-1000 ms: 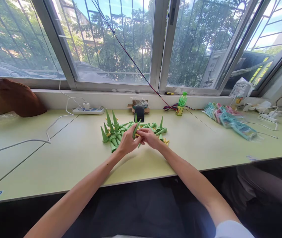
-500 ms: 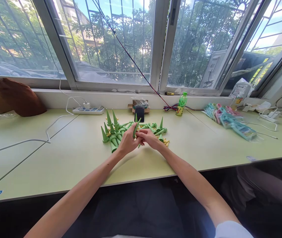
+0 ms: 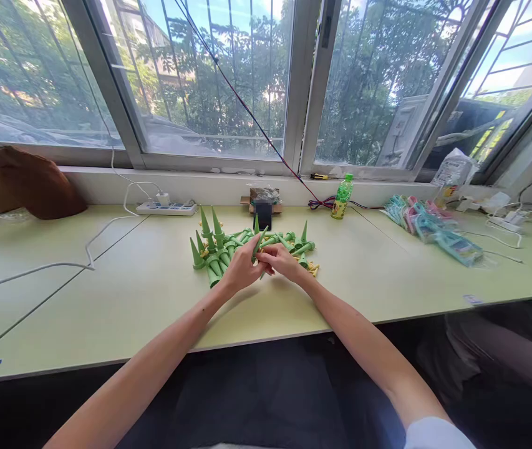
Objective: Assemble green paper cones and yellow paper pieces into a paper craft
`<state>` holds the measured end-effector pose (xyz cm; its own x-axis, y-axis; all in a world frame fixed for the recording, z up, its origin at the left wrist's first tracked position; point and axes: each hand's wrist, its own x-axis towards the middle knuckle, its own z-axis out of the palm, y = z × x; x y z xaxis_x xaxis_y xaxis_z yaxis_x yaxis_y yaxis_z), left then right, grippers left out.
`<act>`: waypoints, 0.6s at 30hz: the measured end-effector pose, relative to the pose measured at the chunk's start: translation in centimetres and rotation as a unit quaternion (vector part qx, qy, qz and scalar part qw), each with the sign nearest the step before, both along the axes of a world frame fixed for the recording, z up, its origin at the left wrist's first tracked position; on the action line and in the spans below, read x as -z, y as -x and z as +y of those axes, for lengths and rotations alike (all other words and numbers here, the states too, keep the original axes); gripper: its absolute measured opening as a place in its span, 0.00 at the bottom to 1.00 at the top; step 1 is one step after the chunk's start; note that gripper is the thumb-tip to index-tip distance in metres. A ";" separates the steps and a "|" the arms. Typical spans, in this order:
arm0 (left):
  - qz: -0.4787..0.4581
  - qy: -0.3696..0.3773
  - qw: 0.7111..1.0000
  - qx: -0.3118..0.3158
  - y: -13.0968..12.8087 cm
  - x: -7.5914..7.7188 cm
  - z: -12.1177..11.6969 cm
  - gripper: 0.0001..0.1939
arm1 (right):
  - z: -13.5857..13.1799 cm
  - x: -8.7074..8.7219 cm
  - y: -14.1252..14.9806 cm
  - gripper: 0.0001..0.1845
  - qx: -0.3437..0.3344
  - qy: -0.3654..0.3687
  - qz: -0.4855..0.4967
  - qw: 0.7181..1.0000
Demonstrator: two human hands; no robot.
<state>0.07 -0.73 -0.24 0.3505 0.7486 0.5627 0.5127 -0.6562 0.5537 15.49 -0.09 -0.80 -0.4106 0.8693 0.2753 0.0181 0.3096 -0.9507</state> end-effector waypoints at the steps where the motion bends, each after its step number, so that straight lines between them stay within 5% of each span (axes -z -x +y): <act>1: 0.003 -0.004 1.000 0.001 0.0 0.1 0.1 0.35 | 0.0 0.0 0.0 0.22 0.005 -0.009 -0.009 1.000; 18: 0.005 0.005 1.000 0.007 0.0 0.0 0.2 0.27 | -0.1 0.4 0.0 0.26 0.043 -0.113 -0.064 0.991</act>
<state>0.04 -0.56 -0.29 0.3670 0.7490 0.5516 0.5087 -0.6581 0.5551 15.45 -0.21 -1.18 -0.3812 0.8249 0.4174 0.1689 0.5061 -0.8458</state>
